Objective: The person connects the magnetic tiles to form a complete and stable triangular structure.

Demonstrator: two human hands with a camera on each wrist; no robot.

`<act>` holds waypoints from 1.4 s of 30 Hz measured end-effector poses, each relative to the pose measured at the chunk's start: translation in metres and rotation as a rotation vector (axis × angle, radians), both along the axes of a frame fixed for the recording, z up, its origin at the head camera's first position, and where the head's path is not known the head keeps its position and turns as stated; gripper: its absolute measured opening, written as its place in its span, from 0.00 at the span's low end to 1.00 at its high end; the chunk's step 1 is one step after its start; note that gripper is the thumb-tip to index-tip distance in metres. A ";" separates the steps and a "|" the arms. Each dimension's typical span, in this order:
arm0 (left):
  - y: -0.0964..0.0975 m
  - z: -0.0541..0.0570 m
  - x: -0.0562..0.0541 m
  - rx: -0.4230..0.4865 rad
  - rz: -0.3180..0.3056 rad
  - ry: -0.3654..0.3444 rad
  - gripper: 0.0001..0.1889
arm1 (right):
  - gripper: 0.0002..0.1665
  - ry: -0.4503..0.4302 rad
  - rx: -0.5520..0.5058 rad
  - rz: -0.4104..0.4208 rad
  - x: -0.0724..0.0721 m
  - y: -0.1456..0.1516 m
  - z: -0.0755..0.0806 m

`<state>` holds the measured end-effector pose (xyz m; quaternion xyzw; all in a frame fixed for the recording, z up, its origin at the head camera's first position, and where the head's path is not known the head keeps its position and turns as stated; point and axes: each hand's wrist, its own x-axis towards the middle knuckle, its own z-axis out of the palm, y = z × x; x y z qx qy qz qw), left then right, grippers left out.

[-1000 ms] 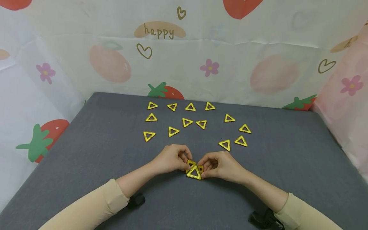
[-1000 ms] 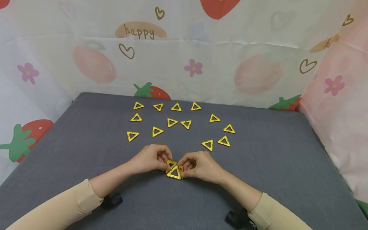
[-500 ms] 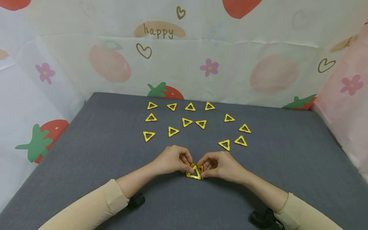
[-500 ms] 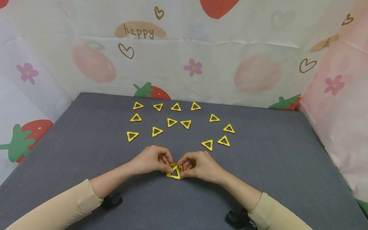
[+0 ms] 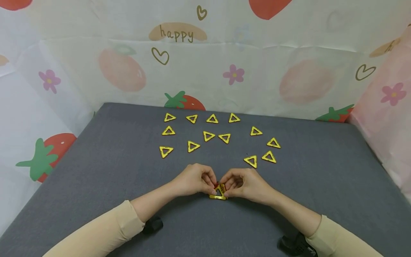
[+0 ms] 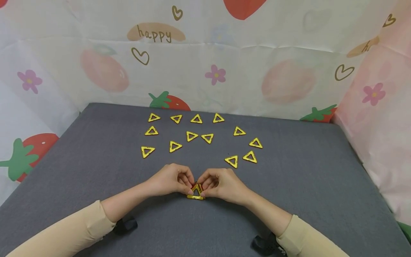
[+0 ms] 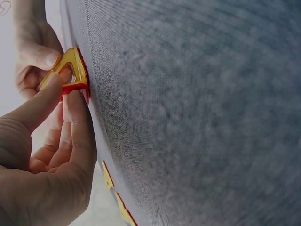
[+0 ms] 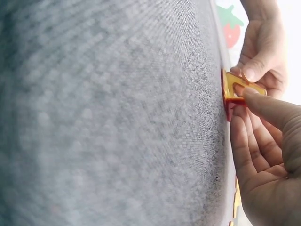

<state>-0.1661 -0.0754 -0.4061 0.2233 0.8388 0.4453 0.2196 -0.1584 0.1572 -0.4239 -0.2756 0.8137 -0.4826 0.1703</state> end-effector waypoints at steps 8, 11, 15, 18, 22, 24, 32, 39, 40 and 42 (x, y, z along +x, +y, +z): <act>0.001 -0.002 0.000 -0.007 -0.011 0.017 0.09 | 0.16 0.005 0.001 0.003 0.000 0.000 0.000; 0.001 -0.001 0.001 -0.001 -0.021 0.023 0.09 | 0.17 0.004 -0.007 0.013 0.000 0.000 0.001; 0.002 0.000 0.002 0.001 -0.032 0.022 0.09 | 0.17 0.003 -0.012 0.020 0.000 0.000 0.001; 0.002 0.000 0.002 -0.004 -0.038 0.026 0.09 | 0.17 0.005 -0.014 0.021 0.000 0.000 0.001; 0.002 -0.001 0.001 -0.018 -0.063 0.051 0.09 | 0.18 0.007 -0.018 0.027 0.000 -0.001 0.001; 0.002 -0.002 0.001 -0.023 -0.078 0.063 0.08 | 0.19 0.006 -0.020 0.031 0.001 -0.001 0.002; 0.001 -0.002 0.000 -0.018 -0.101 0.068 0.08 | 0.19 0.010 -0.028 0.032 0.003 -0.001 0.003; 0.001 -0.001 0.000 -0.022 -0.110 0.057 0.08 | 0.19 0.010 -0.028 0.028 0.003 -0.001 0.004; 0.001 -0.001 0.000 -0.022 -0.113 0.056 0.08 | 0.19 0.008 -0.028 0.028 0.003 -0.001 0.004; 0.000 -0.001 0.000 -0.024 -0.120 0.053 0.08 | 0.18 0.004 -0.027 0.027 0.003 -0.001 0.004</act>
